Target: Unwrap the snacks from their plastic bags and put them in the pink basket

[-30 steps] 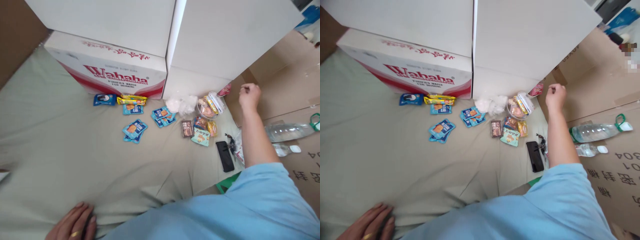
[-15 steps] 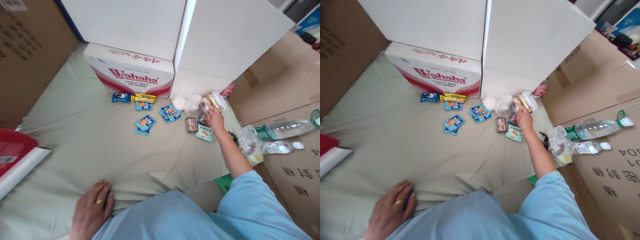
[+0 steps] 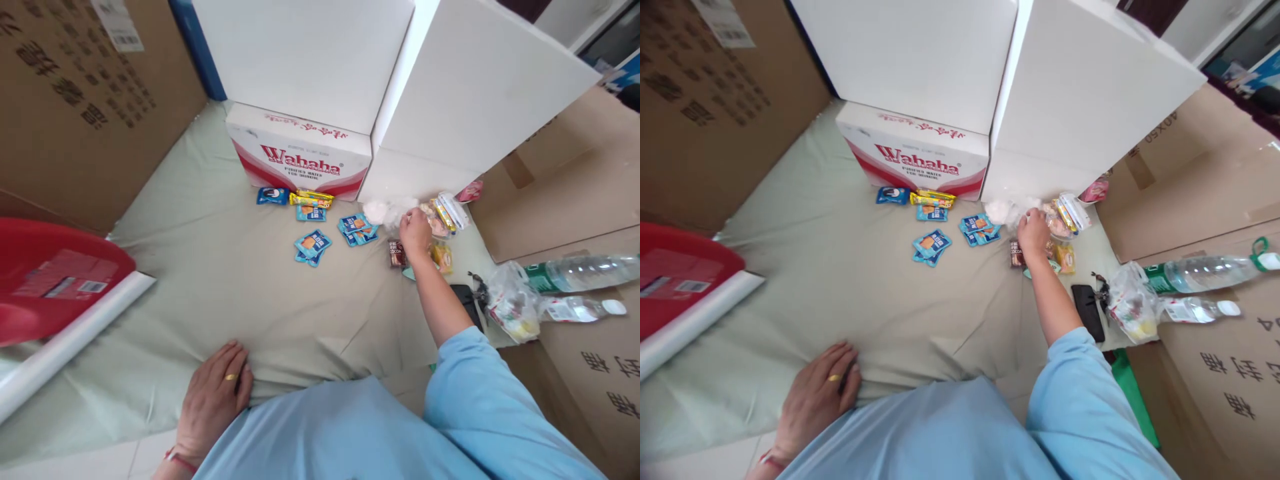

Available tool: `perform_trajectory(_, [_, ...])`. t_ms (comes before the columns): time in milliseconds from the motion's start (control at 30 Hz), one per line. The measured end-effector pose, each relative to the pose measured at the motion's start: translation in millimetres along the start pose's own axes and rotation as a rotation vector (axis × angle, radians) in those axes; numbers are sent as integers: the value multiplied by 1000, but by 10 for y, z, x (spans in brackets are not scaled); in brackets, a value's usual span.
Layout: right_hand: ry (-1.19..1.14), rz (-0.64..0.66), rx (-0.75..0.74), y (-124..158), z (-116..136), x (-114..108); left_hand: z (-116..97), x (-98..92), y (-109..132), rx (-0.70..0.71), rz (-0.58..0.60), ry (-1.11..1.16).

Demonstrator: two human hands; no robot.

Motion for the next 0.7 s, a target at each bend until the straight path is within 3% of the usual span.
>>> perform_trajectory(100, [-63,-174,40,-60,51,-116,16,2,33,-28,-30,19])
perform_trajectory(167, [-78,-218,-20,-113,114,-165,32,11,59,-48,-52,37])
perform_trajectory(300, [-6,-29,-301,-268,379,-54,72,54,99,-94,-26,87])
perform_trajectory(367, [11,70,-311,-348,458,4,92,52,99,-126,-4,141])
perform_trajectory(467, [-128,43,-261,-322,576,-119,152,-3,56,-280,11,314])
perform_trajectory(567, [-470,72,-372,106,800,-369,241,-35,-19,-654,36,583])
perform_trajectory(700, [-807,404,-507,1144,1074,-542,23,117,-288,-1050,183,1277])
Point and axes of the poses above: each hand's wrist, its own y-axis away from the middle knuckle, its own x-axis out of the palm, z = x × y, the point moved 6 cm from there along -y, towards the middle knuckle, and after that the axes turned 2 degrees about -z, right-handed, at the moved point
